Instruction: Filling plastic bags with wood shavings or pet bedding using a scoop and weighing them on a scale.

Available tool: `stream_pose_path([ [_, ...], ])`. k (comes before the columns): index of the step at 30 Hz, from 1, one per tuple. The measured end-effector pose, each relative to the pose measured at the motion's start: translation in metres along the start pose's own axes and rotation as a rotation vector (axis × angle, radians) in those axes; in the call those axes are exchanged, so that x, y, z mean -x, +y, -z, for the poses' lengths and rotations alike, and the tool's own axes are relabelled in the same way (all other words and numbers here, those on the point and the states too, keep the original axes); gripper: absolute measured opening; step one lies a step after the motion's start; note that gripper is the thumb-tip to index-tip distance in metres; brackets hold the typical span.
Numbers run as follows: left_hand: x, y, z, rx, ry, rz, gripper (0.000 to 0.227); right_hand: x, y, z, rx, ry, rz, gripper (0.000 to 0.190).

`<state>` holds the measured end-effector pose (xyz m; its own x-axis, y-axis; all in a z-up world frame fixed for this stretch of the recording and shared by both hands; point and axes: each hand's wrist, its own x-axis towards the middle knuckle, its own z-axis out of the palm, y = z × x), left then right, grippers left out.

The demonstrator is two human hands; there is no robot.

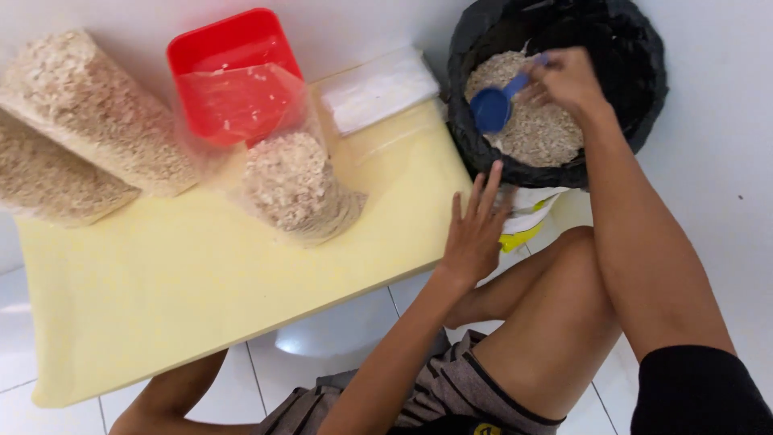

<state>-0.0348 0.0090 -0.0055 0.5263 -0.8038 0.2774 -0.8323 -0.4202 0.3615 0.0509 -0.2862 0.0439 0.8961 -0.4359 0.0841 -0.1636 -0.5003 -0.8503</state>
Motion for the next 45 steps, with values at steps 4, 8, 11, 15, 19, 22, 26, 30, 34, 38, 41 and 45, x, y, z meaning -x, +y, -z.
stream_pose_path([
  [4, 0.011, -0.005, -0.011, 0.066, -0.034, -0.039, 0.095, 0.012, 0.019, 0.005, -0.065, -0.072, -0.157, 0.018],
  [8, -0.007, 0.012, 0.04, 0.197, 0.149, -0.049, 0.055, 0.011, 0.022, 0.005, -0.029, 0.191, -0.139, 0.009],
  [11, -0.021, 0.019, 0.054, 0.288, 0.253, -0.008, 0.042, 0.008, 0.027, 0.002, 0.255, 0.256, -0.106, 0.017],
  [15, -0.028, 0.007, 0.019, 0.064, 0.109, -0.036, 0.078, 0.008, 0.016, -0.009, 0.152, -0.079, -0.321, 0.022],
  [19, -0.024, -0.002, -0.003, -0.18, 0.007, -0.034, 0.098, 0.011, -0.015, -0.014, 0.167, -0.103, -0.244, 0.028],
  [22, -0.024, -0.003, -0.001, -0.117, -0.026, -0.035, 0.106, 0.009, -0.015, -0.012, 0.122, -0.136, -0.216, 0.029],
  [26, -0.026, -0.004, 0.0, -0.172, -0.034, -0.05, 0.115, 0.007, -0.014, -0.01, 0.142, -0.125, -0.139, 0.03],
  [30, -0.024, -0.005, -0.003, -0.095, -0.066, -0.04, 0.115, 0.012, -0.029, -0.015, 0.137, -0.179, -0.172, 0.026],
  [34, -0.023, -0.004, -0.002, -0.113, -0.075, -0.041, 0.116, 0.012, -0.04, -0.019, 0.121, -0.269, -0.19, 0.027],
  [38, -0.023, -0.005, -0.004, -0.108, -0.069, -0.042, 0.12, 0.009, -0.033, -0.012, 0.035, -0.243, -0.192, 0.026],
  [41, -0.023, -0.005, -0.005, -0.122, -0.096, -0.039, 0.118, 0.008, -0.015, -0.005, -0.109, -0.121, -0.274, 0.028],
  [45, -0.022, -0.003, -0.004, -0.147, -0.065, -0.043, 0.116, 0.011, 0.008, 0.007, -0.204, 0.043, -0.328, 0.03],
])
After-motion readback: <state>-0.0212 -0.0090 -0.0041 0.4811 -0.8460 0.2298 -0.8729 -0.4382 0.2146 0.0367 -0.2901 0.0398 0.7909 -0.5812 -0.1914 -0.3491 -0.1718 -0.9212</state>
